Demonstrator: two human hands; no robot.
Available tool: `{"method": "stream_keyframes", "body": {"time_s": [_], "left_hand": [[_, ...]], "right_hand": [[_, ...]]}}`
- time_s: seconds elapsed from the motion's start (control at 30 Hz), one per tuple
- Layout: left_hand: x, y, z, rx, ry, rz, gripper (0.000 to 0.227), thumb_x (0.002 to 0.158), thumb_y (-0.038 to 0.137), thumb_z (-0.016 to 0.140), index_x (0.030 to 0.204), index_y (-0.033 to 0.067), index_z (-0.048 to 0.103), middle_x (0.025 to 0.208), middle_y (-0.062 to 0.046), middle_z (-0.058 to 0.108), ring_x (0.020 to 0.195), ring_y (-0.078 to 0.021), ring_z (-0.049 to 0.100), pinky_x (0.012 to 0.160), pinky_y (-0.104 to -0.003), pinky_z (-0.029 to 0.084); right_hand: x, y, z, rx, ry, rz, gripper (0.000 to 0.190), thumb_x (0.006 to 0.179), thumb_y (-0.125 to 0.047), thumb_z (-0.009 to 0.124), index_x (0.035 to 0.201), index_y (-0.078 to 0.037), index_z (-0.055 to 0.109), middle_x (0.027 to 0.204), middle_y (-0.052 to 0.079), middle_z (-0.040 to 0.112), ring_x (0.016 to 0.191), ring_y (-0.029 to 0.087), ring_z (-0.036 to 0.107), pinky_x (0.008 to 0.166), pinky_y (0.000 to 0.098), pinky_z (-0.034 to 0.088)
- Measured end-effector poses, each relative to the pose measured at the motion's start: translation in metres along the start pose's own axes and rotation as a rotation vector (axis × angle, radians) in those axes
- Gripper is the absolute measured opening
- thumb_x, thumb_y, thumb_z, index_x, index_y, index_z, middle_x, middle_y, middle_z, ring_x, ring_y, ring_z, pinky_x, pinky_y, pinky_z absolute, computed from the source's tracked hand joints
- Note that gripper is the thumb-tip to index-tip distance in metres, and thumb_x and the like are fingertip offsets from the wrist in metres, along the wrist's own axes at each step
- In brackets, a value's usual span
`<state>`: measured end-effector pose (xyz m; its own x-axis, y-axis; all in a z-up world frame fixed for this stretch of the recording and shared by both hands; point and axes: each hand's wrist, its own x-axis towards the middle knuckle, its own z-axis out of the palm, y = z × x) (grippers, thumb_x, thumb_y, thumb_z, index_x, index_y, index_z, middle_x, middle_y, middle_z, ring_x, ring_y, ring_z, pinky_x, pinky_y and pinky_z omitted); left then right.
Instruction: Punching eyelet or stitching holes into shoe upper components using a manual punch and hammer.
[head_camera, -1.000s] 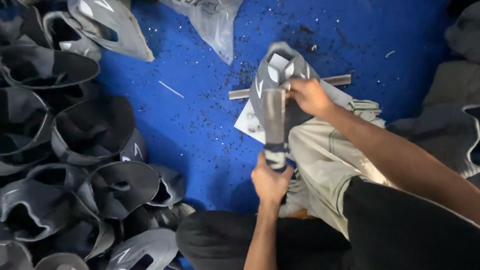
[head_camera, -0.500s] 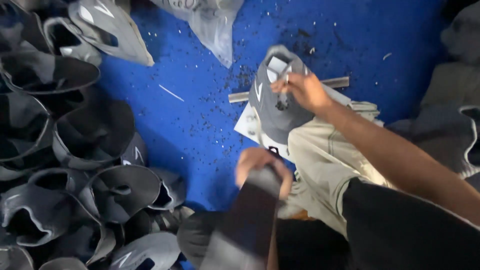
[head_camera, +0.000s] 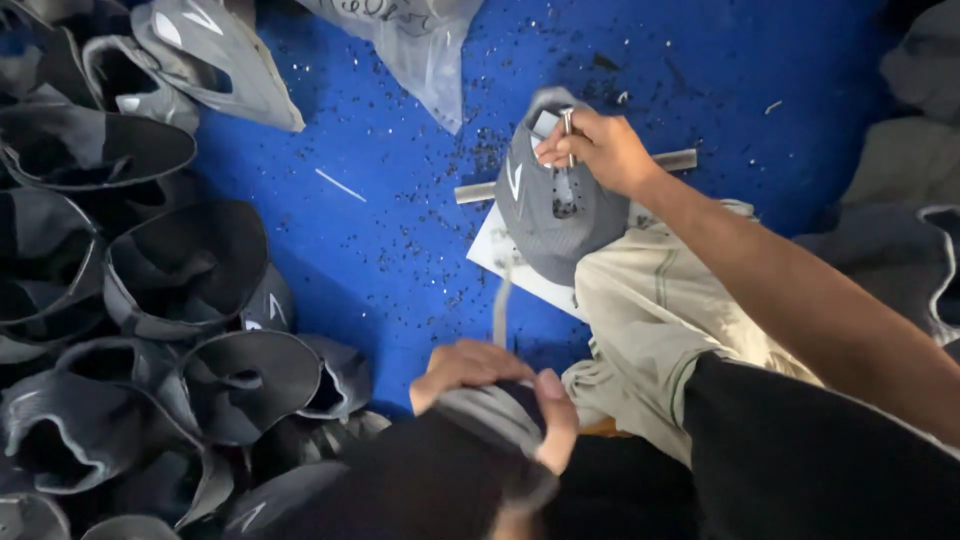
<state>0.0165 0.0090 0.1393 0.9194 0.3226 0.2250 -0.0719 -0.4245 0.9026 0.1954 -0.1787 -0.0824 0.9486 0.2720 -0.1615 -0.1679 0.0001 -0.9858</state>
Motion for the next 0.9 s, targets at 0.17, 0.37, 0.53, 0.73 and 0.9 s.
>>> {"method": "stream_keyframes", "body": {"time_s": [0.17, 0.37, 0.53, 0.73, 0.9], "left_hand": [[-0.030, -0.126, 0.058, -0.050, -0.138, -0.037, 0.032, 0.072, 0.010, 0.080, 0.092, 0.0063, 0.055, 0.068, -0.011, 0.060, 0.058, -0.0295, 0.060, 0.060, -0.036, 0.052], [-0.035, -0.103, 0.043, 0.198, -0.230, -0.434, 0.035, 0.069, 0.017, 0.084, 0.094, 0.0030, 0.065, 0.078, -0.008, 0.076, 0.073, -0.0154, 0.078, 0.068, -0.032, 0.059], [0.010, -0.002, 0.005, 0.024, -0.052, -0.194, 0.037, 0.070, 0.017, 0.086, 0.094, 0.0038, 0.062, 0.077, -0.005, 0.068, 0.067, -0.0195, 0.065, 0.067, -0.031, 0.057], [0.017, -0.065, 0.026, -0.409, -0.039, -0.273, 0.038, 0.071, 0.016, 0.080, 0.090, 0.0066, 0.049, 0.072, -0.005, 0.061, 0.062, -0.0183, 0.063, 0.063, -0.031, 0.053], [-0.020, -0.133, 0.055, 0.170, -0.269, -0.208, 0.042, 0.067, 0.014, 0.084, 0.098, 0.0029, 0.059, 0.076, -0.011, 0.069, 0.068, -0.0251, 0.072, 0.066, -0.037, 0.057]], "right_hand": [[-0.019, 0.019, 0.002, -0.363, -0.046, -0.466, 0.029, 0.093, 0.011, 0.047, 0.111, 0.006, 0.069, 0.115, 0.015, 0.074, 0.102, 0.023, 0.073, 0.086, 0.0334, 0.060], [0.011, 0.065, -0.011, 0.339, 0.108, -0.094, 0.009, 0.108, -0.006, 0.053, 0.107, 0.000, 0.059, 0.106, 0.017, 0.074, 0.097, 0.026, 0.074, 0.086, 0.0370, 0.062], [0.029, 0.010, -0.012, 0.262, 0.132, 0.080, 0.017, 0.110, -0.012, 0.048, 0.102, -0.001, 0.059, 0.113, 0.017, 0.074, 0.105, 0.026, 0.075, 0.091, 0.0348, 0.063], [0.017, 0.046, 0.001, -0.034, 0.085, -0.255, 0.014, 0.102, 0.003, 0.051, 0.111, 0.005, 0.062, 0.120, 0.019, 0.073, 0.108, 0.025, 0.072, 0.091, 0.0360, 0.058], [0.008, 0.057, -0.005, -0.997, 0.151, -0.343, 0.039, 0.083, 0.002, 0.058, 0.121, 0.001, 0.067, 0.110, 0.022, 0.073, 0.089, 0.037, 0.070, 0.080, 0.0435, 0.058]]}}
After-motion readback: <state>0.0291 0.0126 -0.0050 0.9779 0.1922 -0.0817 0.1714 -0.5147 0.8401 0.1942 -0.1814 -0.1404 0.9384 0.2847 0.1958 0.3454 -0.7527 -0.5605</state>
